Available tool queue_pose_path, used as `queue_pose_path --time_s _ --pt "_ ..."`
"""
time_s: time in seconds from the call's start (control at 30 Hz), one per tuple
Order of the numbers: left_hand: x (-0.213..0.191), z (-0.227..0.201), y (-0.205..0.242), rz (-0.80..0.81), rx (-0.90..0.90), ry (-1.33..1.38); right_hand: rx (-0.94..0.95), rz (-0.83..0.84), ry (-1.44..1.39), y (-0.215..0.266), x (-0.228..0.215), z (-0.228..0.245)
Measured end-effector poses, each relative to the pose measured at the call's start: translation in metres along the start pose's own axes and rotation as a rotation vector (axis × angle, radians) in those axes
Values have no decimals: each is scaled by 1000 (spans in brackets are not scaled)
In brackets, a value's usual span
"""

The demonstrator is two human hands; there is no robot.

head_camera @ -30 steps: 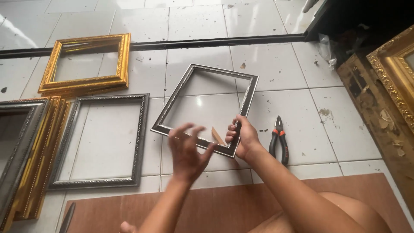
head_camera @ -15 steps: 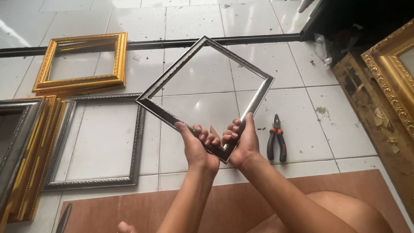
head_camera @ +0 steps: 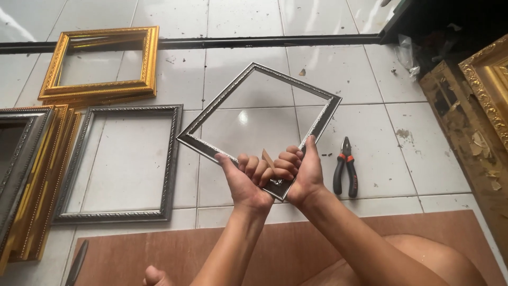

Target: Using pliers to remove staples from the corners of a picture frame and separating it into individual wooden rails.

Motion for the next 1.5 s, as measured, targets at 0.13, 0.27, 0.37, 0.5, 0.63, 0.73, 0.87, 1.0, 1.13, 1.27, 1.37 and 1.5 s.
queue_pose_path --time_s 0.13,0.27,0.37,0.5,0.63,0.73,0.87,1.0,1.13,1.27,1.37,1.5 --pt "0 4 -4 41 -42 74 39 20 -93 -2 -1 -1" --pt "0 4 -7 54 -43 45 -9 20 -3 2 3 2" --pt "-28 10 -48 24 -36 -33 -87 17 116 10 14 11" --pt "7 -2 -20 32 -15 -254 -239 92 190 14 28 25" --pt "-20 10 -38 -133 48 -323 -444 147 337 17 37 22" --pt "-52 1 -60 -237 163 -502 -463 150 564 15 34 18" --pt "-73 -33 -69 -338 403 -652 -410 108 918 18 36 34" --pt "-46 -94 -58 -327 497 -793 -411 69 756 9 22 73" --pt "-22 -113 -47 -201 413 -641 -397 159 538 2 14 77" --pt "2 -98 -12 -112 339 64 -355 158 283 -11 2 61" --pt "24 -70 11 -68 260 221 -325 147 205 -8 4 32" --pt "14 -43 -28 51 208 80 -343 131 481 9 14 3"
Point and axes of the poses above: each hand's wrist, its own y-axis away from the middle knuckle, its own x-axis out of the palm, z = x × y, the point moved 7 cm from there along -y, towards the middle knuckle, and after that the axes turned 3 degrees about z, right-handed, at the moved point
